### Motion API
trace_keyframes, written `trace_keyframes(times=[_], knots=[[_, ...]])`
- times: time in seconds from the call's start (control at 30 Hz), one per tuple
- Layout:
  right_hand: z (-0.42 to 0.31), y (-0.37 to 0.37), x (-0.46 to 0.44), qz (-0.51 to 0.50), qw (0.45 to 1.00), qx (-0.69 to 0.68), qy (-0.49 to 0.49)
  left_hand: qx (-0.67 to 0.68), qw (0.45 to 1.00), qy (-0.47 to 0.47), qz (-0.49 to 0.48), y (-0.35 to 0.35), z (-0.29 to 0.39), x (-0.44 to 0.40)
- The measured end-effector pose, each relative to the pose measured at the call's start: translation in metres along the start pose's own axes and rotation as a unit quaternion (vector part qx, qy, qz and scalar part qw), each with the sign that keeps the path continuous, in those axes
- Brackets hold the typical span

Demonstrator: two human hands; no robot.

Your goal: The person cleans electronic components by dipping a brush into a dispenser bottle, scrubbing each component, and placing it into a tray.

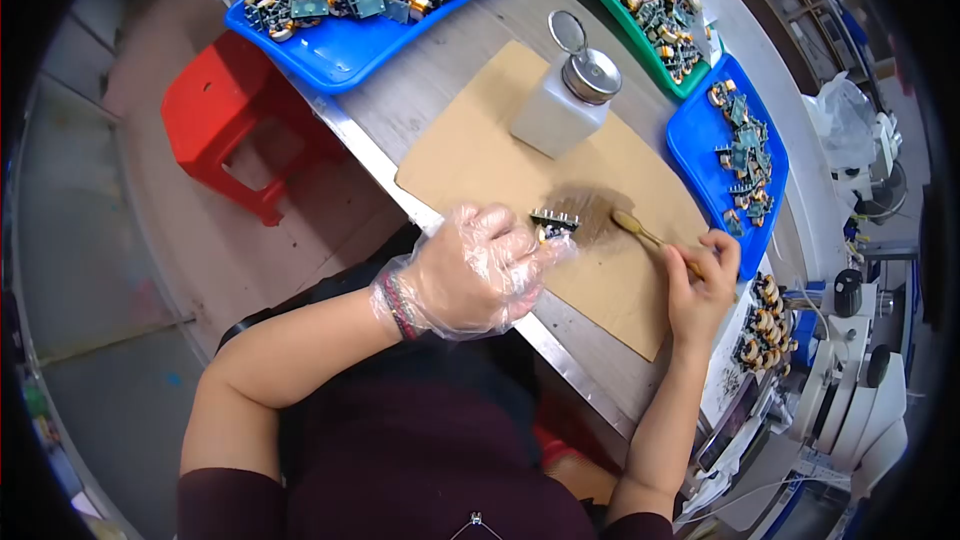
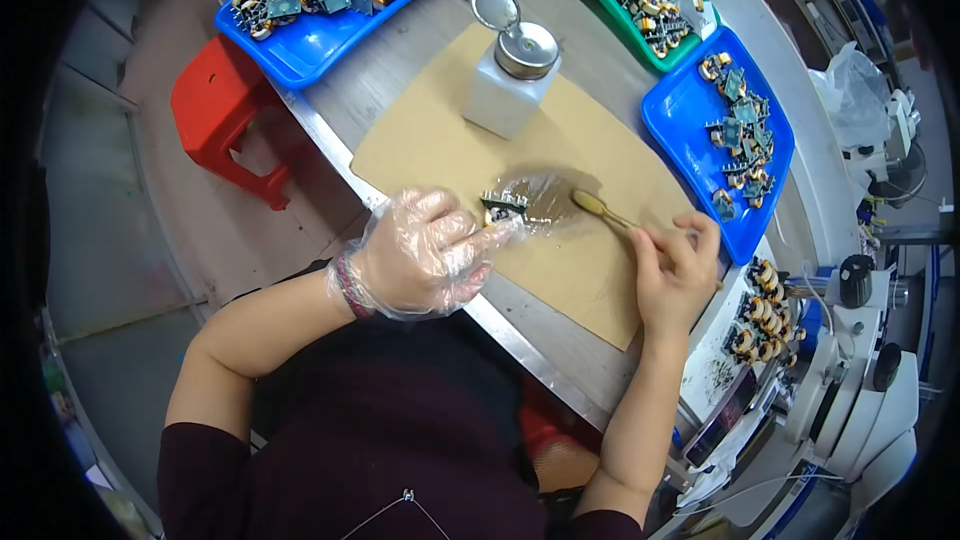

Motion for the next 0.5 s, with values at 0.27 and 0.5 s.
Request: trace_keyframes(times=[0.27, 0.5], knots=[[0.005, 0.015, 0.005, -0.038, 0.999, -0.013, 0.020, 0.014, 1.000, -0.002, 0.002, 0.000, 0.001, 0.001], [-0.031, 0.037, 0.007, -0.060, 0.992, -0.103, -0.041, 0.017, 1.000, -0.006, -0.018, 0.003, 0.002, 0.002]])
Point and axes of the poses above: each hand's wrist, its own x-axis away from the middle knuckle, its own y-axis out of the palm, z = x × y, the point moved 10 cm from there along -x, towards the middle knuckle, and after that the axes turned 15 degrees about -z, right-handed, at the moved point
